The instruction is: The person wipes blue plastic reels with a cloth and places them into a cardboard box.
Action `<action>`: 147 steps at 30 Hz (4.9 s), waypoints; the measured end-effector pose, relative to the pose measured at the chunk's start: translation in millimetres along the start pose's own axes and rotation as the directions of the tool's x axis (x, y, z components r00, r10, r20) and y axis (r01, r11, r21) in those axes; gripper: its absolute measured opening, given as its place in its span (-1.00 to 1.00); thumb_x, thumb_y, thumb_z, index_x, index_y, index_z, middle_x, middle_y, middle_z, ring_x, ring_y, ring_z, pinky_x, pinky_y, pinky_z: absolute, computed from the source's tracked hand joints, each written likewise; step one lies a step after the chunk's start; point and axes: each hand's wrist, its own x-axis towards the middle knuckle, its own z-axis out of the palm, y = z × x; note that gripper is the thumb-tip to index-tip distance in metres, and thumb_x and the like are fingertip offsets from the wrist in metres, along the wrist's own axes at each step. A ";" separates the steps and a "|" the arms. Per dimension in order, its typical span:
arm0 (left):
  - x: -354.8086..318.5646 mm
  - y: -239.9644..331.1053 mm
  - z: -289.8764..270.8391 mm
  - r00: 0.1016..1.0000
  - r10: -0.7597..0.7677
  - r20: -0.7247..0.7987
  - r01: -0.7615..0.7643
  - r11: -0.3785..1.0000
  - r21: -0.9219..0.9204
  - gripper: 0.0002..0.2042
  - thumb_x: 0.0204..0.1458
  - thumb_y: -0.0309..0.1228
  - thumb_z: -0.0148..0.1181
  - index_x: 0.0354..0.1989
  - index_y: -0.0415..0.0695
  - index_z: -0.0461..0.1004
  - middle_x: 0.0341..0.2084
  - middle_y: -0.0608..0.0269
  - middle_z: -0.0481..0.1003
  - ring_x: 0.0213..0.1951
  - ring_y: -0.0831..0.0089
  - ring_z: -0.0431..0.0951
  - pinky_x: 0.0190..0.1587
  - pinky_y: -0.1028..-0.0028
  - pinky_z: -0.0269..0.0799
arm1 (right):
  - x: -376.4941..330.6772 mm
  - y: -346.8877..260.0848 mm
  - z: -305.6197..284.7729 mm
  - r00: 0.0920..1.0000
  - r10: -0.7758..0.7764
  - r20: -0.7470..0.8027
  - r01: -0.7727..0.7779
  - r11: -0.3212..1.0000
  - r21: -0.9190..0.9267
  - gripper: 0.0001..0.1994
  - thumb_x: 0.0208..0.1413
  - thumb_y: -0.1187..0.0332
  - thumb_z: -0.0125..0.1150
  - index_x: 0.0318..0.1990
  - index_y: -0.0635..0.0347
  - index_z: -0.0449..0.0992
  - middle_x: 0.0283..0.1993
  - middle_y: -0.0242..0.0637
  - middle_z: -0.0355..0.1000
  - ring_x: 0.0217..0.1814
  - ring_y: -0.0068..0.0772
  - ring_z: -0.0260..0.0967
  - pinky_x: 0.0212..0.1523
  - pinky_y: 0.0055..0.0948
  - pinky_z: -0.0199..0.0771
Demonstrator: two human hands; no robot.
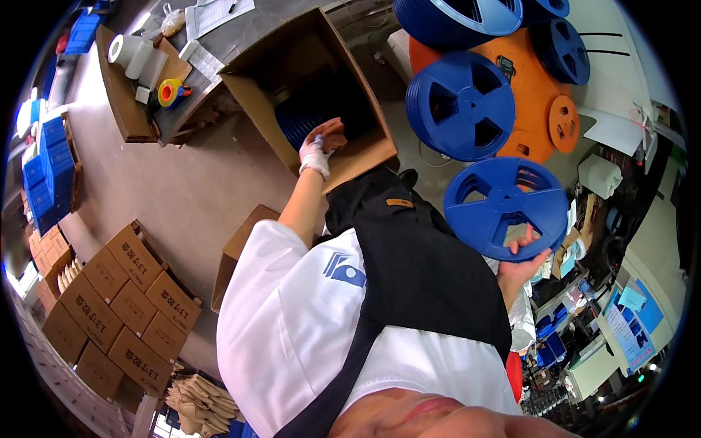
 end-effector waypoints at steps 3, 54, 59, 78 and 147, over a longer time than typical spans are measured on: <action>-7.8 18.3 -16.0 0.997 0.021 -0.075 -0.038 0.972 -0.233 -0.70 0.06 -0.59 -0.08 -0.01 -0.31 0.36 -0.24 0.07 0.48 -0.46 0.42 0.38 -0.45 0.57 0.26 | -17.2 -26.0 3.2 0.968 -0.081 0.236 0.055 0.992 0.116 -0.54 0.16 -0.07 -0.13 -0.19 0.22 0.34 0.29 0.12 0.05 -0.57 -0.54 0.14 -0.63 -0.60 0.13; -213.0 101.7 100.8 0.186 0.325 0.927 -0.981 0.107 0.159 -0.58 -0.07 -0.63 0.07 0.04 -0.16 0.34 -0.12 0.13 0.44 -0.07 0.30 0.45 0.05 0.40 0.33 | -68.1 7.6 212.6 0.844 0.229 0.485 -0.222 0.972 -0.074 -0.45 0.17 -0.12 -0.15 -0.15 0.30 0.37 0.27 0.19 0.04 -0.17 -0.22 0.46 -0.53 -0.56 0.32; -187.6 100.2 78.3 0.844 0.043 0.534 -0.060 0.998 0.016 -0.65 0.04 -0.40 0.16 0.02 -0.05 0.31 -0.22 0.17 0.47 -0.21 0.24 0.53 -0.14 0.31 0.49 | -24.6 -5.8 176.6 0.625 0.156 0.765 -0.065 0.987 -0.148 -0.61 0.27 0.08 -0.23 -0.18 0.23 0.39 0.28 0.18 0.05 -0.14 -0.16 0.49 -0.72 -0.72 0.18; -108.8 60.6 -21.3 0.847 -0.106 0.521 0.245 0.947 -0.206 -0.62 0.05 -0.27 0.12 -0.01 -0.06 0.19 -0.24 -0.02 0.44 -0.29 0.08 0.54 -0.36 0.01 0.56 | -1.2 4.4 33.5 0.996 0.058 0.071 -0.011 0.845 -0.535 -0.67 0.24 0.09 -0.11 -0.10 0.19 0.32 -0.10 -0.37 0.31 -0.05 -0.33 0.39 -0.64 -0.66 0.17; -206.9 69.8 139.3 0.043 0.231 0.972 -0.973 -0.213 0.093 -0.52 -0.13 -0.41 0.06 0.06 -0.21 0.32 0.09 -0.12 0.28 0.17 -0.04 0.21 0.27 0.16 -0.02 | -40.9 74.5 115.2 0.373 0.446 0.814 -0.596 0.787 -0.158 -0.74 0.19 0.17 -0.02 -0.40 0.12 0.15 0.40 -0.04 -0.19 -0.77 -0.68 0.04 -0.70 -0.65 -0.04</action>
